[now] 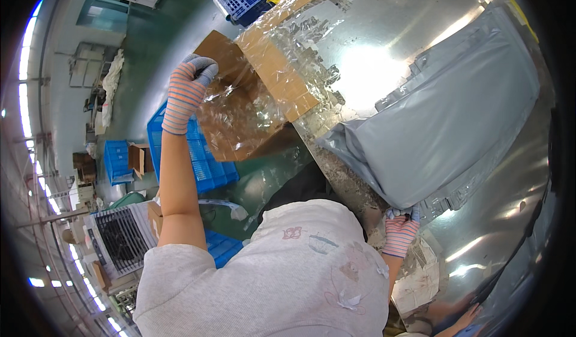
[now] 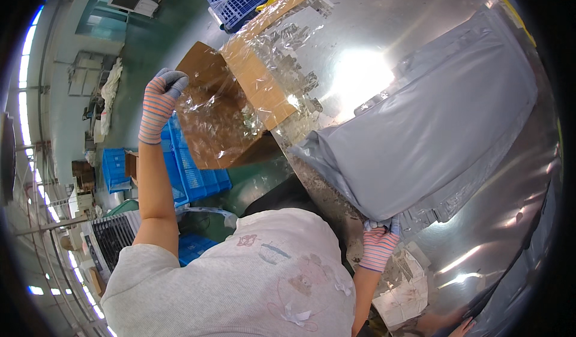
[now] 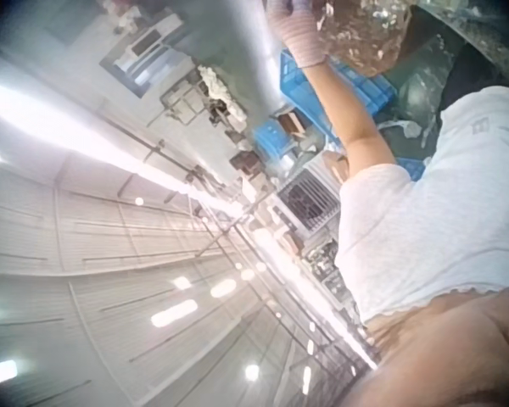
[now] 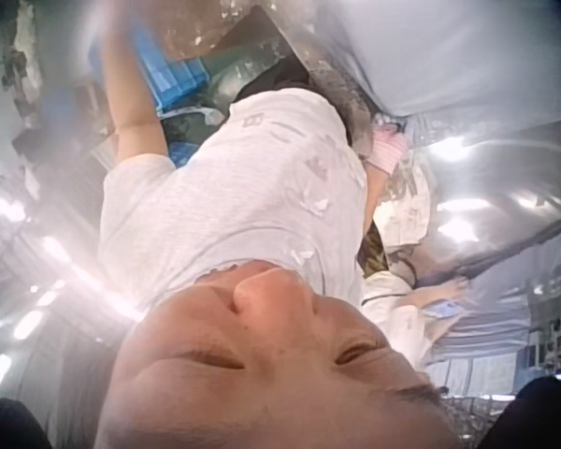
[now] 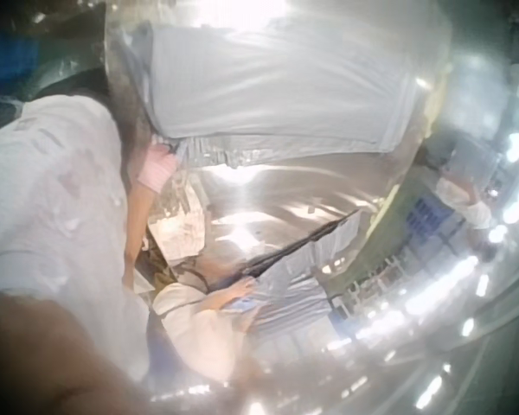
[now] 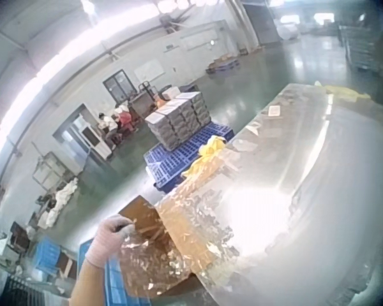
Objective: The person places tissue packs into gray plastic shipping bags on a metal table, smooths the bags, and stacks the completed packages on the workspace.
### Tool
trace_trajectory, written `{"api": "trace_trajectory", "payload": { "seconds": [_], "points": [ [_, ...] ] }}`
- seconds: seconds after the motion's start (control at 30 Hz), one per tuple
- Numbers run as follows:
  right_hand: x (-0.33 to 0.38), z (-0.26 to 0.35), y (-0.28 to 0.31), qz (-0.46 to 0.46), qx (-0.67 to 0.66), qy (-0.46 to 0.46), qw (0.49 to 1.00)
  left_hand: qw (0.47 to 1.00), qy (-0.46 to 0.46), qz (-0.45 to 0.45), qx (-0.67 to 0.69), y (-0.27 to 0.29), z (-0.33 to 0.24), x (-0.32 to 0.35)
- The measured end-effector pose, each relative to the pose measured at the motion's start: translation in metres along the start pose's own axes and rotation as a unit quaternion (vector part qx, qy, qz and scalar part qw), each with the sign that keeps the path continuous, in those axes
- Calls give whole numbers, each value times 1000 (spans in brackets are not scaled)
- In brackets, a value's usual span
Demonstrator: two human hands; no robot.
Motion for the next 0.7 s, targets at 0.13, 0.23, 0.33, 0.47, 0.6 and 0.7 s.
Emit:
{"api": "trace_trajectory", "payload": {
  "seconds": [0.13,0.23,0.33,0.47,0.6,0.7],
  "points": [
    [0,0,6,-36,-8,10,999,999,46,19,22,-10,-10,13],
    [0,1,3,-16,-24,27,999,980,130,127,83,-71,-13,29],
    [-2,-1,2,-50,11,9,999,896,292,257,214,-168,7,104],
    [-3,-10,-13,124,24,-60,990,731,441,406,325,-256,-8,180],
    [1,-6,-5,10,10,-8,1000,718,415,375,414,-271,-39,172],
    [-2,-7,-1,-6,-10,-8,1000,690,391,306,527,-273,-48,158]
  ]
}}
Point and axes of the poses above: each hand's wrist, its own x-axis away from the middle knuckle, its own y-axis out of the back of the hand, z = x × y, the point moved 10 cm from there along -x, towards the middle knuckle, and after that the axes turned 10 degrees about -x, right-handed, at the moved point
